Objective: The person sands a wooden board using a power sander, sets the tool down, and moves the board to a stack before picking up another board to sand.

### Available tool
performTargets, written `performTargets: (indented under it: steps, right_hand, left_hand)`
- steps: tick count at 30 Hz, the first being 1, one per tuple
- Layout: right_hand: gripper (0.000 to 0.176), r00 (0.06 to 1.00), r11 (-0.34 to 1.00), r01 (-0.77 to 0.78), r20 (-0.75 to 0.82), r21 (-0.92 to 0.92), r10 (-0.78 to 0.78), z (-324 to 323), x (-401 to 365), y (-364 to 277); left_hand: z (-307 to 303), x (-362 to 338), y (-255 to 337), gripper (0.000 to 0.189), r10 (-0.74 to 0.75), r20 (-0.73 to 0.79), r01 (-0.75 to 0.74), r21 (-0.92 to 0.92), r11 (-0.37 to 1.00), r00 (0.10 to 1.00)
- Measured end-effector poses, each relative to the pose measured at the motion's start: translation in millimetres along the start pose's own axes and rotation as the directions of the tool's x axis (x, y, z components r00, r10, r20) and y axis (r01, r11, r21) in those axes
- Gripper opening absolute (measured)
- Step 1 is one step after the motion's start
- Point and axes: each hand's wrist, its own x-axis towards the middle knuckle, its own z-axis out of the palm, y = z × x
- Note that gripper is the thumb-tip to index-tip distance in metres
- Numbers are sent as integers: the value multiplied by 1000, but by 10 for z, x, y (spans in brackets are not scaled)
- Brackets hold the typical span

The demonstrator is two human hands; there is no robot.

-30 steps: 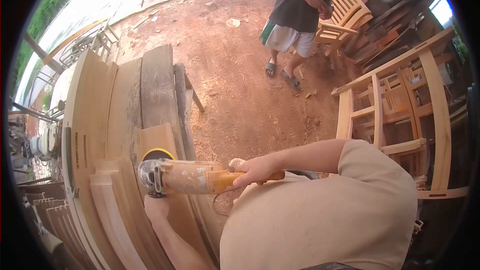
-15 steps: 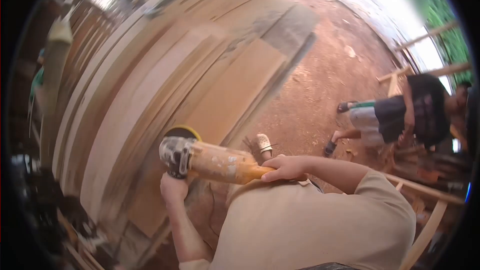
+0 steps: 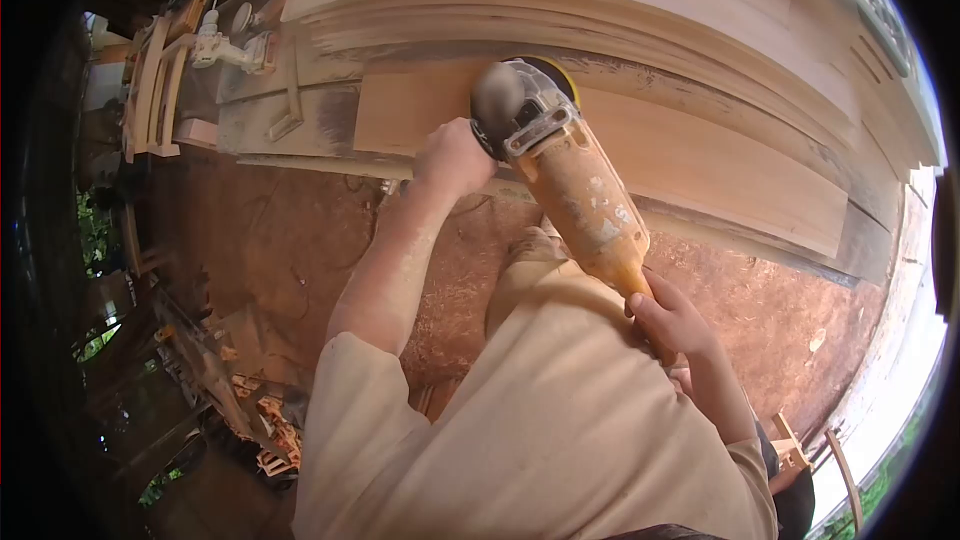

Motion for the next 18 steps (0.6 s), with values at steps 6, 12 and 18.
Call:
performTargets:
  steps: [6, 12, 18]
  right_hand:
    - [57, 991, 999, 45, 124, -3, -44, 402, 457, -450]
    - [64, 982, 956, -27, 172, -291, 81, 874, 870, -1081]
    - [59, 983, 943, 60, 183, -328, 1, 1232, 1310, -1144]
  left_hand:
    - [-358, 245, -744, 29, -69, -53, 68, -20, 997, 996]
    - [-447, 563, -1847, 27, 62, -51, -59, 58, 997, 997]
    - [-740, 451, -2291, 37, 156, -35, -159, -81, 984, 987]
